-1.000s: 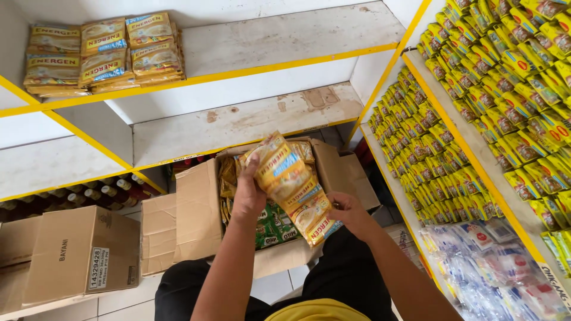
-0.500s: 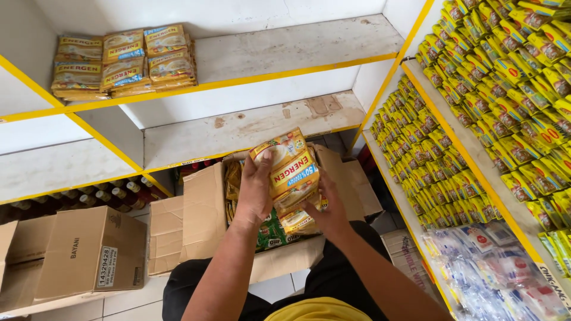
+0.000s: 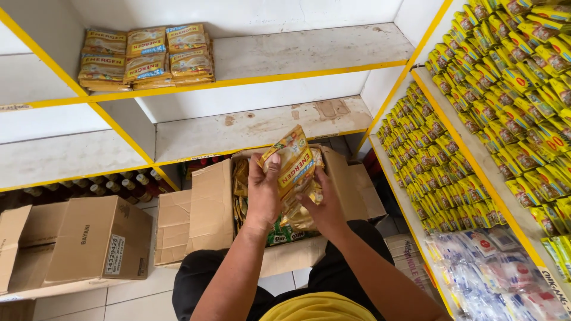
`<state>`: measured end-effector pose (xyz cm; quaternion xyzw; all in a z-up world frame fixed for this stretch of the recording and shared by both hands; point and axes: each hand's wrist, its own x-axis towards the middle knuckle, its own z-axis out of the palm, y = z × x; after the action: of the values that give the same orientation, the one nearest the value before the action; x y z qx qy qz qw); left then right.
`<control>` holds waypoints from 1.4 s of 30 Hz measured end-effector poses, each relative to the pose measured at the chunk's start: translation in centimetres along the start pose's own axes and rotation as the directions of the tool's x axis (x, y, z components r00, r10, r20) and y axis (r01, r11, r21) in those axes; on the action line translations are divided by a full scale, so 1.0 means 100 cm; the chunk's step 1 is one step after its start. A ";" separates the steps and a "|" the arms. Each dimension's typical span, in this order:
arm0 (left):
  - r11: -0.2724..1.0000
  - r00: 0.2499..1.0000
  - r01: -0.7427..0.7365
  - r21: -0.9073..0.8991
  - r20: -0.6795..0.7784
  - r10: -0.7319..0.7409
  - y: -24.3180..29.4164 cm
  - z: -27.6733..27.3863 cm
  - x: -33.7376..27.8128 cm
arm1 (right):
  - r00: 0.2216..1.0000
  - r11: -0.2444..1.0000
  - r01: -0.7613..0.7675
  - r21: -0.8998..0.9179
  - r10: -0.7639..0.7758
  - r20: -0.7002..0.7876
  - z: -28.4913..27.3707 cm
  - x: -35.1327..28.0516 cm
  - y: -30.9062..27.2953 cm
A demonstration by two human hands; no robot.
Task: The person stocks grocery store shelves with cereal drink packets from a cardboard box.
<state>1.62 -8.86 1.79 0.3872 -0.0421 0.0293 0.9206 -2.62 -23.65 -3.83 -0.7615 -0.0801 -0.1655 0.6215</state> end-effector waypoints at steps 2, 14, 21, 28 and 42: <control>0.999 1.000 0.027 0.046 -0.017 -0.027 0.014 -0.001 -0.001 | 1.000 1.000 -0.005 0.011 0.004 0.030 0.003 -0.002 0.016; 0.982 0.990 0.124 0.145 -0.090 -0.112 -0.005 -0.096 0.010 | 0.925 0.949 -0.218 0.227 0.127 0.358 -0.017 0.004 0.030; 0.871 0.862 0.471 0.142 0.135 -0.488 -0.014 -0.102 -0.027 | 0.989 0.874 -0.109 0.473 0.047 0.142 0.012 0.049 -0.021; 0.937 0.851 0.328 0.122 0.392 -0.350 -0.051 -0.135 -0.057 | 0.995 0.832 -0.085 0.548 0.095 0.011 0.046 0.082 0.010; 0.795 0.766 0.561 0.231 0.222 -0.604 -0.043 -0.132 -0.037 | 0.975 0.978 -0.207 -0.036 0.209 0.080 0.022 0.064 0.040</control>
<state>-1.01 -2.46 -10.84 0.4494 -0.0491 -0.3112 0.8359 4.97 -22.85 -5.63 -0.7803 -0.0235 -0.0688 0.6211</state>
